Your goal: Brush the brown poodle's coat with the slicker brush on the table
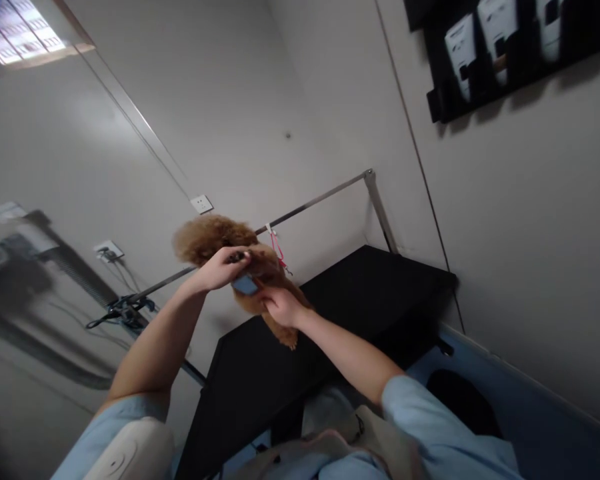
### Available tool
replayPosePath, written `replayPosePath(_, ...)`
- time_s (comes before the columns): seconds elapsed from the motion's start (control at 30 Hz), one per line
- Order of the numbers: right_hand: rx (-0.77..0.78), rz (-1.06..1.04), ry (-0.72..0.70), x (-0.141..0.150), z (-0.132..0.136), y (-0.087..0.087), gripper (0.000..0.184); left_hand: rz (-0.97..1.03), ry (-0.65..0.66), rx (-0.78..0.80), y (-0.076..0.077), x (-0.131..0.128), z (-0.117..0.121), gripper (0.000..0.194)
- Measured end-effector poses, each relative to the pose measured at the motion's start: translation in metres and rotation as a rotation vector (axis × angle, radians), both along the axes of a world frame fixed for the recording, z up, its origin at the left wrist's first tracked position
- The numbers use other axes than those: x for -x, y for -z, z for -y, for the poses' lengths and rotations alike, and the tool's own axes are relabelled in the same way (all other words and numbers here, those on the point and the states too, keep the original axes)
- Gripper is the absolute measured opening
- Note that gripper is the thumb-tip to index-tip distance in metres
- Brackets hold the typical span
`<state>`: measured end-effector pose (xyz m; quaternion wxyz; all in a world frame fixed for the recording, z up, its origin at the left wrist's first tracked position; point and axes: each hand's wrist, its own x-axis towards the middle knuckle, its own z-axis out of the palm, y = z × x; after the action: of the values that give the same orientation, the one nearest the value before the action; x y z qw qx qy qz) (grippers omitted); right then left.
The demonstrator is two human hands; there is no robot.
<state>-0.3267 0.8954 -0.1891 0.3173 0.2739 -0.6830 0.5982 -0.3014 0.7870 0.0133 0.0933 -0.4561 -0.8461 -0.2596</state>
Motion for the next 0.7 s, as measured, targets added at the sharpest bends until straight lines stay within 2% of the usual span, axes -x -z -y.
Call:
replayPosePath(0.03, -0.01, -0.02, -0.024, 0.004, 0.002, -0.004, 0.017, 0.011, 0.006, -0.098, 0.001, -0.001, -0.001, 0.032)
replayPosePath(0.1, 0.047, 0.096, -0.069, 0.013, 0.009, -0.005, 0.018, 0.032, -0.006, -0.365, -0.001, 0.0, -0.002, 0.038)
replayPosePath(0.2, 0.188, 0.422, -0.143, 0.021, 0.025, 0.013, 0.022, 0.005, -0.003, -0.655, -0.01, 0.002, 0.001, 0.042)
replayPosePath(0.3, 0.207, 0.483, -0.207, 0.026, 0.041, 0.023, 0.019, -0.069, 0.031, -0.724, -0.019, 0.003, 0.006, 0.04)
replayPosePath(0.43, 0.302, 0.367, -0.273, 0.049, 0.046, 0.001, 0.017, -0.111, 0.035, -0.827, -0.028, 0.008, 0.011, 0.036)
replayPosePath(0.5, 0.311, 0.448, -0.26, 0.058, 0.043, 0.005, 0.017, -0.129, 0.042, -0.889, -0.033, 0.011, 0.017, 0.034)
replayPosePath(0.53, 0.295, 0.531, -0.244, 0.059, 0.042, 0.017, 0.016, -0.143, 0.046, -0.903, -0.032, 0.011, 0.022, 0.033)
replayPosePath(0.6, 0.262, 0.676, -0.228, 0.052, 0.042, 0.058, 0.015, -0.203, 0.054, -0.87, -0.018, 0.009, 0.035, 0.032)
replayPosePath(0.63, 0.253, 0.735, -0.22, 0.045, 0.041, 0.084, 0.015, -0.243, 0.068, -0.809, -0.002, 0.007, 0.042, 0.032)
replayPosePath(0.67, 0.248, 0.794, -0.209, 0.035, 0.04, 0.111, 0.014, -0.292, 0.103, -0.706, 0.021, 0.003, 0.049, 0.034)
replayPosePath(0.7, 0.253, 0.843, -0.191, 0.024, 0.037, 0.136, 0.012, -0.309, 0.169, -0.511, 0.051, -0.002, 0.056, 0.035)
